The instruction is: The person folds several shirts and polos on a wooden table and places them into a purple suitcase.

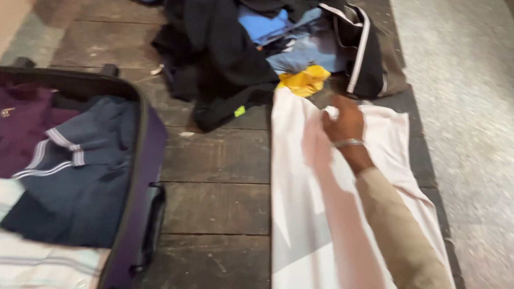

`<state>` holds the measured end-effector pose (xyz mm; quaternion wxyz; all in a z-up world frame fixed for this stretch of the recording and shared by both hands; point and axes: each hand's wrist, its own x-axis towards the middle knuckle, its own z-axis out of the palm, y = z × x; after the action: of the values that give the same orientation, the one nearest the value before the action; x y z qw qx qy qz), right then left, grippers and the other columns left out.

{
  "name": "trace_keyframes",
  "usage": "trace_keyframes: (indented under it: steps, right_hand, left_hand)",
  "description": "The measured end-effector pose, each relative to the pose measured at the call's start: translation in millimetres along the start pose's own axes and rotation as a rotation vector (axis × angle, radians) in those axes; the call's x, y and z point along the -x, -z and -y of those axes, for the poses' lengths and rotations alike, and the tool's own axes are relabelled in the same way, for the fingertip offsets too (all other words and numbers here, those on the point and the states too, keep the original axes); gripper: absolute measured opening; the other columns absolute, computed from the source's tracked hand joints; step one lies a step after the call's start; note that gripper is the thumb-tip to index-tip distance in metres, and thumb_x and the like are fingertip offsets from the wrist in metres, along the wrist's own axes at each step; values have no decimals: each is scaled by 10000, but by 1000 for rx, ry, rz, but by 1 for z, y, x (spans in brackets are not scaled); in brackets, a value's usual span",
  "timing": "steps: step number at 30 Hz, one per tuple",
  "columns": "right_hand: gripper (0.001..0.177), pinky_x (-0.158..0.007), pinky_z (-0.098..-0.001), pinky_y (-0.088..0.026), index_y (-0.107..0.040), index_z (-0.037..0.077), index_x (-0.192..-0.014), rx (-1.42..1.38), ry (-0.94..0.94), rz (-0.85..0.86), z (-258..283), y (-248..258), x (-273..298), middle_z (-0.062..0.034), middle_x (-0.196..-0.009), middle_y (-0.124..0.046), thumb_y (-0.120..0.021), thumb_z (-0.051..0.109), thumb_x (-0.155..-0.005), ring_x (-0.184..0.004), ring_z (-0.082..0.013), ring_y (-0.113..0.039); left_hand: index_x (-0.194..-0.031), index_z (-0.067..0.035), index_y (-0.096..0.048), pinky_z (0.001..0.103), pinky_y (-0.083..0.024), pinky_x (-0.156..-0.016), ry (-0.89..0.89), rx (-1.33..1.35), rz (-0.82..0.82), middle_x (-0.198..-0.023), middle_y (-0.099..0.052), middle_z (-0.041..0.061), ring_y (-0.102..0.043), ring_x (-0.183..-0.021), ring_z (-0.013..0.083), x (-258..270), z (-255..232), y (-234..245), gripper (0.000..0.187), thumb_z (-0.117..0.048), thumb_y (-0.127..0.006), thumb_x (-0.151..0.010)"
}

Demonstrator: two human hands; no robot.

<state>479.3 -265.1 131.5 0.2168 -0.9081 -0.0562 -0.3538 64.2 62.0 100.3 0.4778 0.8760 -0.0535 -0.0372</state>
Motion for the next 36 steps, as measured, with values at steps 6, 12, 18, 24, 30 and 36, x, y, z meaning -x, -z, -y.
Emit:
trace_keyframes:
  steps: [6, 12, 18, 24, 30, 36]
  right_hand:
    - [774, -905, -466, -561, -579, -81, -1338, 290, -703, 349, -68, 212, 103, -301, -1120, -692, -838, 445, -833, -1021, -409, -682]
    - [795, -861, -483, -581, -566, 33, -1391, 402, -926, 630, -13, 314, 207, -277, -1155, -668, -809, 495, -791, -999, -408, -690]
    - [807, -859, -510, -553, -543, 19, -1334, 300, -854, 423, 40, 379, 332, -311, -1189, -589, -845, 430, -709, -1013, -465, -639]
    - [837, -823, -479, -593, -476, 35, -1275, 144, -1197, 127, 63, 371, 426, -269, -1236, -577, -952, 315, -646, -1042, -401, -664]
    - [1072, -669, -455, -620, -270, 97, -1462, -376, -1719, -242, 43, 361, 459, -322, -1027, -673, -913, 33, -607, -797, -341, -744]
    - [947, -623, -428, -600, -349, 32, -1461, -312, -1559, 46, 17, 377, 506, -247, -679, -755, -910, 124, -703, -648, -323, -761]
  left_hand:
    - [-868, -60, -700, 358, -507, -496, -230, 160, 91, -566, -669, 86, -669, -496, 213, -139, -120, 27, 198, -238, -785, -873]
    - [-879, -55, -683, 458, -553, -763, -370, 87, 190, -854, -753, 173, -715, -861, 377, -360, -232, -146, 390, -438, -755, -887]
    - [-1280, 63, -538, 472, -559, -819, -230, -288, 126, -1208, -615, 262, -656, -1050, 423, -425, -264, -246, 883, -637, -769, -794]
    - [-1223, -18, -614, 400, -545, -866, -55, -710, 153, -1219, -618, 199, -653, -1081, 315, -433, -259, -283, 783, -668, -732, -800]
    - [-1120, -102, -727, 450, -566, -882, -140, -632, 57, -1137, -697, 168, -684, -1070, 318, -463, -225, -305, 307, -344, -615, -968]
    - [-1000, -53, -755, 473, -528, -907, -2, -122, 54, -1067, -715, 187, -668, -1004, 382, -483, -206, -264, 261, -258, -619, -913]
